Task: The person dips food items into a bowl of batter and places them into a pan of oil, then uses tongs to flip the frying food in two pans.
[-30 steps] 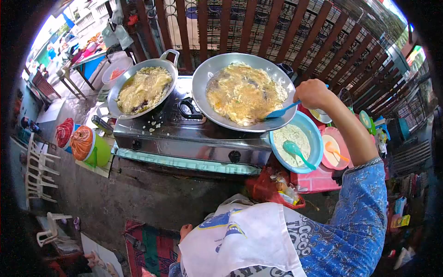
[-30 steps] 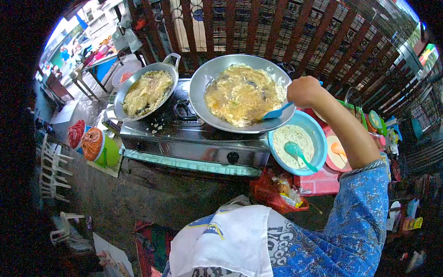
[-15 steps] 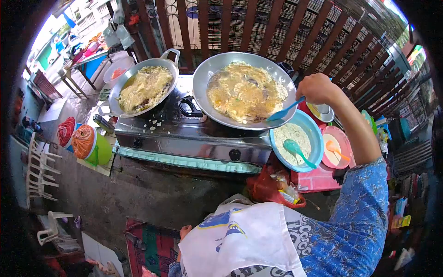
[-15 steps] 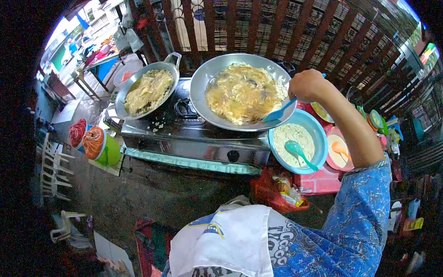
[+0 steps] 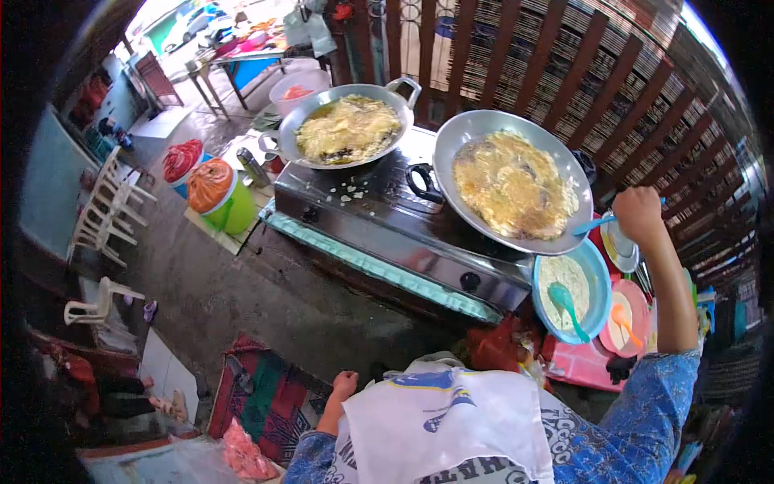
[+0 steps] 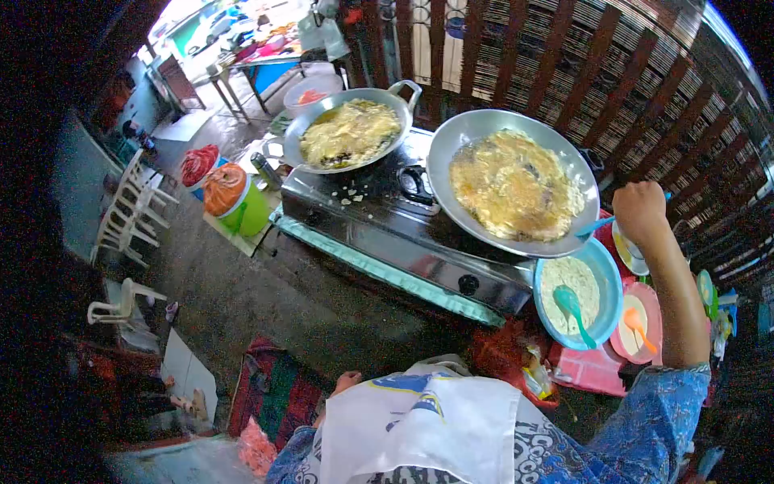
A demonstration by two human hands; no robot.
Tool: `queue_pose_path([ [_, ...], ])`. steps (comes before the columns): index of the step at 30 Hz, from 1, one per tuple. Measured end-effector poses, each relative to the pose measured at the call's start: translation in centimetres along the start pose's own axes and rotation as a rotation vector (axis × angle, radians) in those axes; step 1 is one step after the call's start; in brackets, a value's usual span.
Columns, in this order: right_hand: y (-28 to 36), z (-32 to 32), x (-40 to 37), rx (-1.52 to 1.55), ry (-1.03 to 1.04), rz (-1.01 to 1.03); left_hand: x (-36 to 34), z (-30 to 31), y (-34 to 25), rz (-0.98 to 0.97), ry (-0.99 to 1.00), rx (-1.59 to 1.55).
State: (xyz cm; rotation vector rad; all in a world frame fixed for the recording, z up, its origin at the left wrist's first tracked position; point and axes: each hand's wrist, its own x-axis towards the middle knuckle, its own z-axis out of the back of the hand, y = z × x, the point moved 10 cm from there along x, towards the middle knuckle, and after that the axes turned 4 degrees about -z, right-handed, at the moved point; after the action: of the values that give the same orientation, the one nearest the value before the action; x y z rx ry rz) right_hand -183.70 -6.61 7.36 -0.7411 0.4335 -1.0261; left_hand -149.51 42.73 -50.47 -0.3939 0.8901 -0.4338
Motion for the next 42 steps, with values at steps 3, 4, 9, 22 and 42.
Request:
queue_pose_path([
  [3, -0.1, 0.6, -0.3, 0.009, 0.018, -0.02, -0.7, 0.0, -0.5, 0.03, 0.052, 0.003],
  [4, -0.4, 0.9, -0.4, -0.004, 0.039, -0.039, -1.1, 0.2, -0.6, 0.039, 0.031, -0.011],
  [9, 0.0, -0.1, 0.0, 0.007, -0.006, -0.052, -0.9, 0.4, 1.2, 0.039, 0.002, -0.015],
  [22, 2.6, -4.5, 2.6, 0.112, 0.158, -0.084, 2.4, -2.3, 7.0, -0.107, -0.001, -0.027],
  [42, 2.0, -7.9, 2.9, 0.193, 0.139, -0.244, 3.4, -2.6, 8.5, -0.046, -0.052, -0.214],
])
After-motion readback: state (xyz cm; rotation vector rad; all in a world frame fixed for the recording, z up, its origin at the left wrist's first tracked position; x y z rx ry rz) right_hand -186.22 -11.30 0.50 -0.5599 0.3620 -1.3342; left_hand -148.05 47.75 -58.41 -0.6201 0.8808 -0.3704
